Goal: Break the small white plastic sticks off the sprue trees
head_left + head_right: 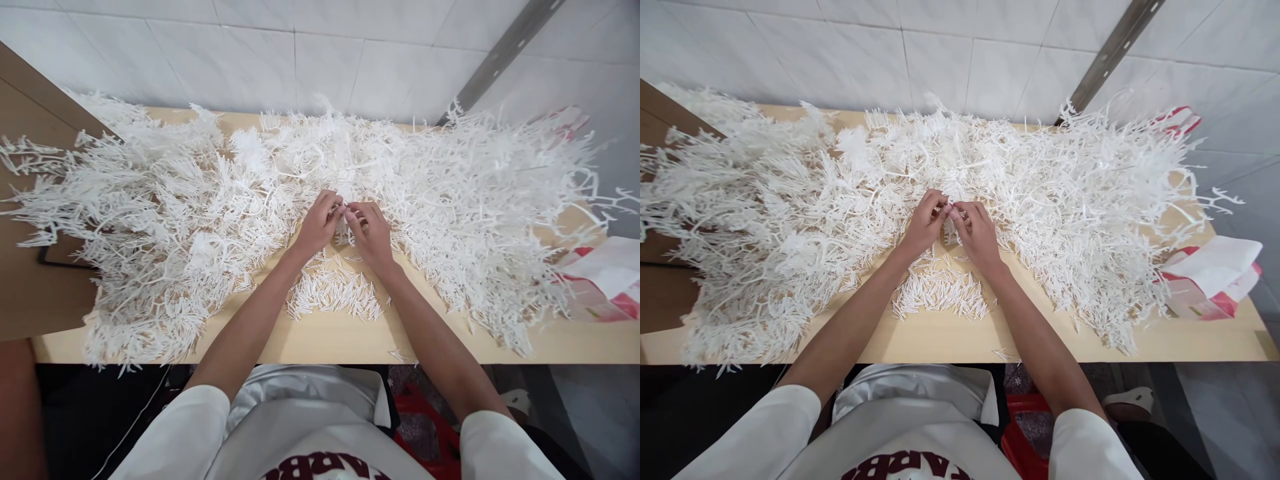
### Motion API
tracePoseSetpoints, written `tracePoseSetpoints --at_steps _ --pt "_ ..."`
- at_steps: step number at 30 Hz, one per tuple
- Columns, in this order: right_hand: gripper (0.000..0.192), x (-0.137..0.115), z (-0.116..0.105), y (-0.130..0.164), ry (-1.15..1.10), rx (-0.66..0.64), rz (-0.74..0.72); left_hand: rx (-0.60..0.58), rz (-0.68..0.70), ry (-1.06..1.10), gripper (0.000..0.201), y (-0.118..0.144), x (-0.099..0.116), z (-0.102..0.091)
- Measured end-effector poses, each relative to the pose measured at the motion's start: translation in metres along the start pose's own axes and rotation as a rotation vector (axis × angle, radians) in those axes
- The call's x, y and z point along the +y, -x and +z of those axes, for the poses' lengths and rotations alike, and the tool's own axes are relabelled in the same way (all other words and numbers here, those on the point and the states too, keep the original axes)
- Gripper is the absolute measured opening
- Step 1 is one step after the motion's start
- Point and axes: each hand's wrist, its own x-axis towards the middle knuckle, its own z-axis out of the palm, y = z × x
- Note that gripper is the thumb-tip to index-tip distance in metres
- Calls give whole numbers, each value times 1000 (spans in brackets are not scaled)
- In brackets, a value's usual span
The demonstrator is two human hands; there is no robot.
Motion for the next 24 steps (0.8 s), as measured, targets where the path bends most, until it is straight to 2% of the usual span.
tracePoseSetpoints --at_steps 3,6,10,19,24 --pt "19 1 1 0 10 -25 22 -31 -17 -1 29 0 3 -1" --pt "6 0 0 -2 8 -29 17 -75 -32 -17 33 1 7 -2" --pt "16 -4 -1 -2 15 -43 9 -93 -52 -65 34 1 8 -1" --pt "18 0 0 3 152 -47 -243 -82 -40 -146 32 4 4 5" --pt "18 -3 0 6 130 -60 -283 -26 -65 -152 34 3 -2 8"
